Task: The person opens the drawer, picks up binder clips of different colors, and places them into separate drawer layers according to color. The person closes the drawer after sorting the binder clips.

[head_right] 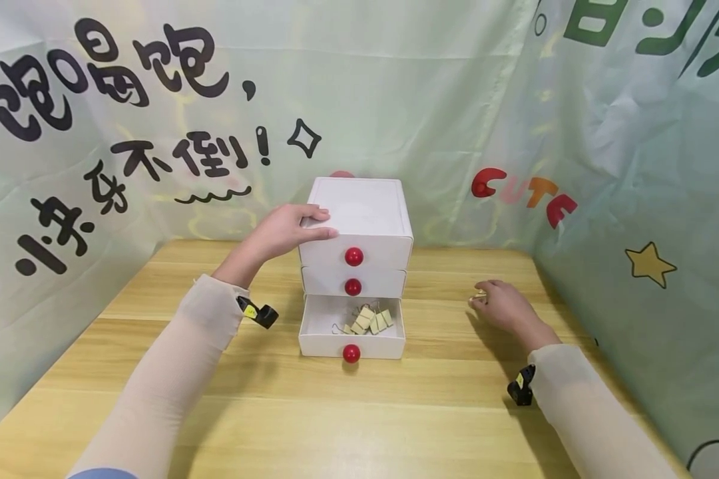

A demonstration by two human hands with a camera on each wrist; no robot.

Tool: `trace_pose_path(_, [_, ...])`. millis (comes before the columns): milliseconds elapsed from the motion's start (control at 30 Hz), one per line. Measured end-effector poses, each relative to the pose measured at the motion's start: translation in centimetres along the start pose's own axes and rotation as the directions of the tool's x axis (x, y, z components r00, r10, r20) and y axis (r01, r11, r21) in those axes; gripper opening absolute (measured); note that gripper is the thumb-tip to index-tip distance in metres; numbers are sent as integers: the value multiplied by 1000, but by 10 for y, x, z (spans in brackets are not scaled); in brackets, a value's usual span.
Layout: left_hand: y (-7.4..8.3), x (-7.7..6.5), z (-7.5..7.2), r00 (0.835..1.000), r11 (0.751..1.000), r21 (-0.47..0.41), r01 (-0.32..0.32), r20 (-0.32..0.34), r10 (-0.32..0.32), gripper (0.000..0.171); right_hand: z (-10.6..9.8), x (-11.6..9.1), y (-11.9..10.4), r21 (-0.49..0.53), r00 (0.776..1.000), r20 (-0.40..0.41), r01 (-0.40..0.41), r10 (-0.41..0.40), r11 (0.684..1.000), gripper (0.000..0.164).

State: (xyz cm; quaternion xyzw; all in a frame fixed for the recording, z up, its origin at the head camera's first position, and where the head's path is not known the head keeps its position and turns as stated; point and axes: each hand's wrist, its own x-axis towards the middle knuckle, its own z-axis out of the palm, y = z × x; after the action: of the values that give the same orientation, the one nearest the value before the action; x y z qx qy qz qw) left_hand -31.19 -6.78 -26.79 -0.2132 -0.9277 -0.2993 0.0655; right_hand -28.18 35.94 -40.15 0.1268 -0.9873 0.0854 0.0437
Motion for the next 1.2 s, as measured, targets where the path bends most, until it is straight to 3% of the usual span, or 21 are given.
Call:
trace_pose_path(267, [2, 0, 0, 1000, 1000, -6, 10, 8, -10, 74, 12, 1, 10, -42, 1000, -9, -9, 9, 999, 44])
trace_pose_path(500, [1, 0, 0, 1000, 1000, -7, 3, 0, -3, 72, 16, 1, 9, -11, 998, -26, -55, 55, 998, 38])
trace_pose_path(733, [0, 0, 0, 1000, 1000, -4, 8, 4, -8, 73, 21, 1, 1, 48, 997, -64, -30, 33, 998, 31])
trace_pose_path(1200, [1, 1, -1, 1000, 1000, 8, -2, 11, 2, 70, 8, -13, -25, 159, 1000, -19, 25, -22, 987, 33])
